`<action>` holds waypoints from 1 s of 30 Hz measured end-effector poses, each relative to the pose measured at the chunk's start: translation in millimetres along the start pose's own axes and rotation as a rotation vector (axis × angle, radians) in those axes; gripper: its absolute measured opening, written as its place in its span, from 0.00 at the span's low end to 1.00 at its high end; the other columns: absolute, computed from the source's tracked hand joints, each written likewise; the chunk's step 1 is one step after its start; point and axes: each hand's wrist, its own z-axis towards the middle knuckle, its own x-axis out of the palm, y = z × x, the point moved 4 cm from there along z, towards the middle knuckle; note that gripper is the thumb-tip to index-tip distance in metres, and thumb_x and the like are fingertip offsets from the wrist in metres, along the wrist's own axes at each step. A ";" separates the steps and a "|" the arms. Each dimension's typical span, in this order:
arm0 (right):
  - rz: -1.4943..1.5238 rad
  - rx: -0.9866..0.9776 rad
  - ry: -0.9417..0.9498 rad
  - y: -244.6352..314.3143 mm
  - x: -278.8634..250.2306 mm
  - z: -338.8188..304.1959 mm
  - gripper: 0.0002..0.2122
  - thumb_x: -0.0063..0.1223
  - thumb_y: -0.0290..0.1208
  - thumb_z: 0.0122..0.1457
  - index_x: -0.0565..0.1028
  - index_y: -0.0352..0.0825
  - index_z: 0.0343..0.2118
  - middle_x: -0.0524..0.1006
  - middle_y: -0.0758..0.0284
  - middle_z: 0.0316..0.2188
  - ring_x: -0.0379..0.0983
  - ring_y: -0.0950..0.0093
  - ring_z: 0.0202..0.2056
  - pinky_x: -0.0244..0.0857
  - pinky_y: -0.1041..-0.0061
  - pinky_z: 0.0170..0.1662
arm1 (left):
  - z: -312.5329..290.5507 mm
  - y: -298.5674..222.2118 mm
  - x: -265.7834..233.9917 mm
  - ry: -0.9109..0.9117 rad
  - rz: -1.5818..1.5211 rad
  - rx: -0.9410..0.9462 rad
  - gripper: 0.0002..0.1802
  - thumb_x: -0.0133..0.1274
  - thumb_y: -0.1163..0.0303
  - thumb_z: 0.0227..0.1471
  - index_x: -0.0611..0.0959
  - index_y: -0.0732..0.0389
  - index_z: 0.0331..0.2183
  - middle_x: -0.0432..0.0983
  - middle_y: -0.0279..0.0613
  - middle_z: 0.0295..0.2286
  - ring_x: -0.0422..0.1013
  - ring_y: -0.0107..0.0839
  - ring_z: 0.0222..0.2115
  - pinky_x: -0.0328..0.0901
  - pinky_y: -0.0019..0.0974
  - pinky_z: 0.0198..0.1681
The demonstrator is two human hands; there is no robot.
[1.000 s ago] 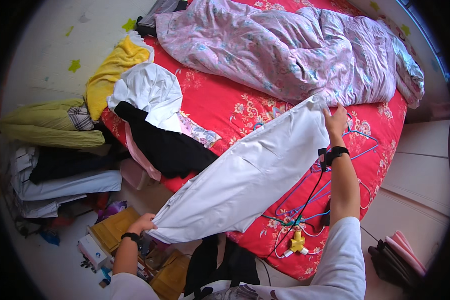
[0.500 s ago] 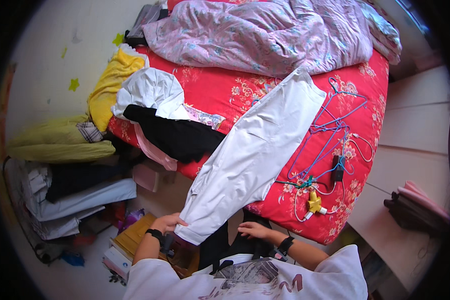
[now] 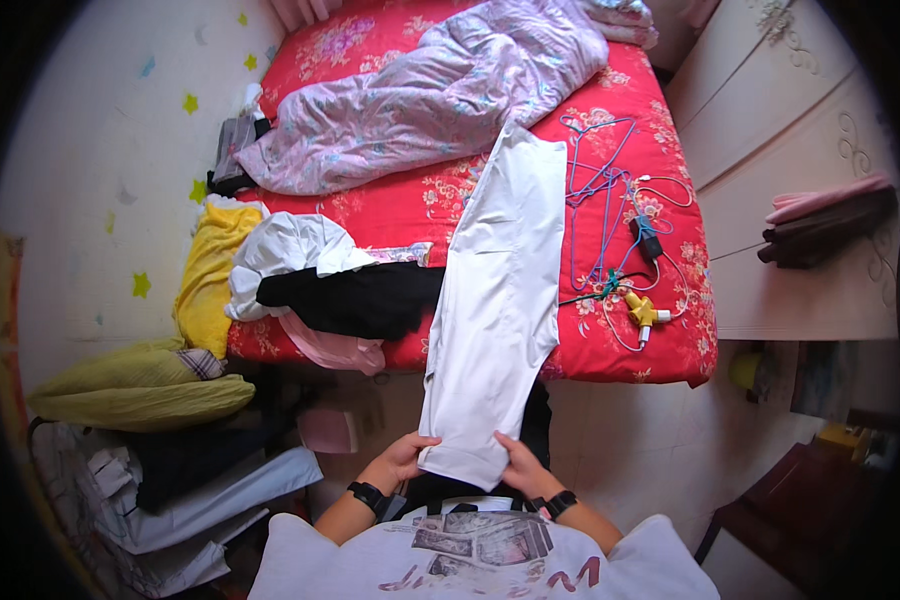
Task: Fold various pieces of clothing on a bed and hang up plastic clothes hangers.
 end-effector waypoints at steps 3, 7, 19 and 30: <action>-0.453 -0.233 -0.249 16.8 -0.7 -35.3 0.20 0.55 0.24 0.54 0.67 0.26 0.51 0.75 0.59 0.44 0.73 0.67 0.44 0.67 0.68 0.47 | -6.8 9.8 -41.4 -0.206 0.497 0.030 0.23 0.52 0.77 0.50 0.71 0.71 0.49 0.73 0.49 0.42 0.73 0.39 0.39 0.69 0.41 0.45; -0.798 -0.204 -0.376 -17.4 -27.4 -43.7 0.21 0.57 0.23 0.51 0.69 0.26 0.50 0.75 0.60 0.44 0.72 0.68 0.45 0.65 0.71 0.48 | -6.8 42.8 -110.1 -0.417 0.690 -0.126 0.22 0.56 0.79 0.47 0.74 0.67 0.47 0.75 0.45 0.38 0.73 0.37 0.37 0.70 0.41 0.41; -0.824 -0.584 -0.310 70.2 -10.1 -33.8 0.19 0.55 0.25 0.53 0.69 0.27 0.48 0.77 0.64 0.37 0.73 0.78 0.36 0.66 0.78 0.42 | 7.5 -26.3 -10.4 -0.215 0.660 0.377 0.30 0.53 0.78 0.49 0.65 0.61 0.55 0.75 0.42 0.33 0.72 0.26 0.33 0.67 0.31 0.36; -0.328 -0.251 -0.256 299.3 58.8 110.3 0.16 0.43 0.46 0.60 0.69 0.36 0.39 0.78 0.63 0.31 0.71 0.80 0.23 0.61 0.83 0.21 | 167.4 -231.5 108.1 -0.425 0.207 0.465 0.15 0.47 0.62 0.52 0.75 0.62 0.38 0.72 0.44 0.33 0.69 0.36 0.32 0.68 0.42 0.42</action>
